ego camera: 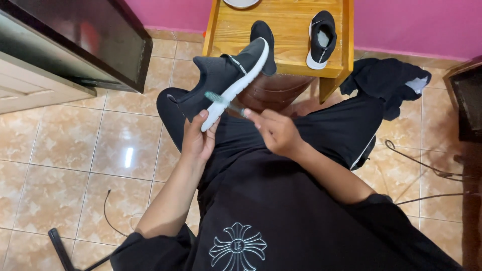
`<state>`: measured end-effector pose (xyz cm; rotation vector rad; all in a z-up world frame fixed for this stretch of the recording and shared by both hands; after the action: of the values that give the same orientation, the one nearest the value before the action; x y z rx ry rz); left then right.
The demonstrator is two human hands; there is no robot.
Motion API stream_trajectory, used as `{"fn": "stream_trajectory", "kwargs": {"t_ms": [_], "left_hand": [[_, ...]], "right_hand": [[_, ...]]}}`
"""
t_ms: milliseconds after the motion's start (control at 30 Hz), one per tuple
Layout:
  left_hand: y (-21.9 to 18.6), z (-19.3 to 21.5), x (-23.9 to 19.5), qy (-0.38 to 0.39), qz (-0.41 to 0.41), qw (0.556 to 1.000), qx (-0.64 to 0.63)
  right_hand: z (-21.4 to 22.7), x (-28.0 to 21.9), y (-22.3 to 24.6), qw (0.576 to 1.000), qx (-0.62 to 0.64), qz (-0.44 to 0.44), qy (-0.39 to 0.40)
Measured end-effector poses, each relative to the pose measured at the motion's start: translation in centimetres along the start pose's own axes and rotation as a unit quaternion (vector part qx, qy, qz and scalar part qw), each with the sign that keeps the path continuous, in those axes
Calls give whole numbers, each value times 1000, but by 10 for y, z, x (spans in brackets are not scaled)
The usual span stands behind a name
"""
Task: The person cleans a black and white sneaker and its insole using a toothbrush and a cleaning solution. They scrub the sole, insole, and upper parts of the shoe, dipping the brush into a bowl of solution as needed.
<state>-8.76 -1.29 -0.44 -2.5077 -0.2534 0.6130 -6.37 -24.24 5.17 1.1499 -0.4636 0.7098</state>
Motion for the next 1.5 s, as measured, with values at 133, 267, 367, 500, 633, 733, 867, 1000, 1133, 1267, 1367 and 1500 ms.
{"fn": "stream_trajectory", "kwargs": {"t_ms": [133,267,367,500,633,733,867,1000,1133,1267,1367,1500], "left_hand": [[16,22,19,-13,6,1000,3],[13,14,14,-26,20,999,-4],[19,23,22,-33,12,999,6],[9,6,11,-31,8,999,-3],[5,5,10,-13,-13,1000,2],[2,-2,6,-4,-22,1000,4],[-2,-9,0,8,-32,999,9],[1,-2,7,9,-38,999,-1],[9,8,13,10,-32,999,3],[19,24,27,5,-27,1000,6],[5,-12,1,18,-45,999,7],[8,0,11,0,-52,999,7]], "right_hand": [[-2,-2,-15,997,-59,9,-40],[-2,-2,-6,997,-73,-2,-32],[-3,-14,-31,991,-126,15,-42],[-5,-6,-18,998,-61,-4,9],[-9,-12,-27,998,-57,14,-34],[-6,-5,-26,998,-56,28,-10],[-4,-5,-38,998,-40,19,-34],[-7,-10,-17,997,-41,44,55],[-5,-13,-28,998,-42,32,-34],[-5,-11,-28,998,-52,23,-22],[-4,-1,-37,996,24,-25,-81],[-7,4,-4,999,-8,35,26]]}}
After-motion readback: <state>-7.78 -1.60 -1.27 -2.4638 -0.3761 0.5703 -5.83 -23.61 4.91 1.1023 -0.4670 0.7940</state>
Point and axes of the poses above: each hand's wrist, its own x-axis towards the middle knuckle, its own z-axis out of the back of the hand, y = z × x, the point moved 1 cm from there along x, towards the middle knuckle, and after that the axes turned 9 degrees about -y, right-handed, at the moved point
